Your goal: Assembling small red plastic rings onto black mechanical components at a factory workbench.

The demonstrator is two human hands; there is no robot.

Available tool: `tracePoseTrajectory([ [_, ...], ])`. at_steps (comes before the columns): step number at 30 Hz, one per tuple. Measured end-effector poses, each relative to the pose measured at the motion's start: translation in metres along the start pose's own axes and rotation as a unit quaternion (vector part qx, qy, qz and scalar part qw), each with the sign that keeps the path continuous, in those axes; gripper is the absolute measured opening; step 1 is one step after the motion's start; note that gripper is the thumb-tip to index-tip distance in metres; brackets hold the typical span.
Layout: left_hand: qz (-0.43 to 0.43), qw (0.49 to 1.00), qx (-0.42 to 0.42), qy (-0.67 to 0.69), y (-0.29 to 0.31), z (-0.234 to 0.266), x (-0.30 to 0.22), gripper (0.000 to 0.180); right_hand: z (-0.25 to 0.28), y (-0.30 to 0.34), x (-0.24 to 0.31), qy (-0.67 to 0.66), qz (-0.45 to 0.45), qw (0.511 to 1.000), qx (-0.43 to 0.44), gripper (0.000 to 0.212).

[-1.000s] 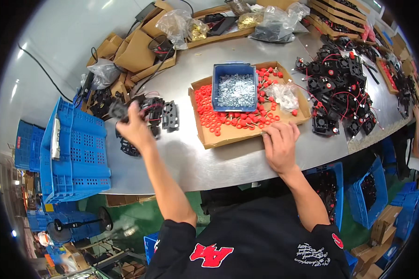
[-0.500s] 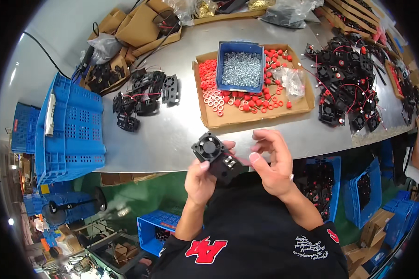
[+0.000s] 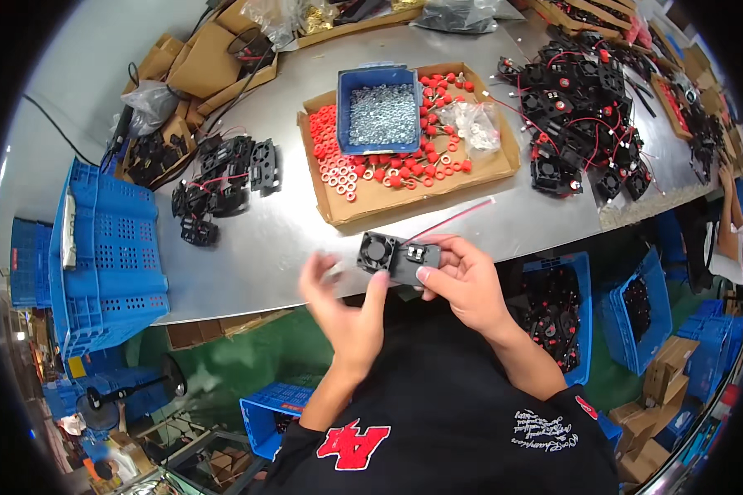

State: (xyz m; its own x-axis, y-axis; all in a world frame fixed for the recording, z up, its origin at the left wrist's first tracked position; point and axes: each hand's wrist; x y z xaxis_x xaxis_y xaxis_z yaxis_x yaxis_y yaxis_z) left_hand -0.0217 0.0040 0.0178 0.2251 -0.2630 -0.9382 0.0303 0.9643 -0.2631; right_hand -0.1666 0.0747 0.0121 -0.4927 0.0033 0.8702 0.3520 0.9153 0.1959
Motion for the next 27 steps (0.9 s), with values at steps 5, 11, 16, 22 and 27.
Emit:
tracePoseTrajectory([
  [5, -0.431, 0.841, 0.299, -0.134, -0.014, 0.013, -0.026, 0.073, 0.008, 0.0, 0.019, 0.177, -0.013, 0.979, 0.101, 0.034],
  [11, -0.3, 0.828, 0.417, -0.224, -0.03, 0.0, -0.012, 0.084, 0.01, 0.004, 0.035, 0.102, -0.088, 0.986, 0.099, 0.033],
  [16, -0.163, 0.905, 0.35, -0.179, -0.016, 0.005, -0.002, 0.053, 0.023, -0.031, 0.043, 0.39, 0.091, 0.916, 0.009, 0.02],
  [22, 0.047, 0.963, 0.242, 0.11, -0.011, 0.025, -0.007, 0.046, 0.047, -0.115, 0.055, 0.695, 0.183, 0.668, -0.192, 0.026],
  [27, 0.051, 0.982, 0.176, 0.054, -0.023, 0.036, -0.016, 0.046, 0.058, -0.122, 0.055, 0.718, 0.129, 0.662, -0.171, 0.027],
])
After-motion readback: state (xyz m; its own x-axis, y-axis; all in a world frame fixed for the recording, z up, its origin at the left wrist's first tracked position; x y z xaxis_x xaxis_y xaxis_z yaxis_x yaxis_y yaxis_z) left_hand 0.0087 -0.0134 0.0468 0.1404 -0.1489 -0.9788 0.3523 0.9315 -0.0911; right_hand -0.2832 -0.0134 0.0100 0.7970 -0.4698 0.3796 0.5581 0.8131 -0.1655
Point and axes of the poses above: each hand's wrist, its own y-axis away from the middle knuckle, its own z-axis out of the back of the hand, x = y × z, and after that the axes turned 4 degrees about z, right-handed
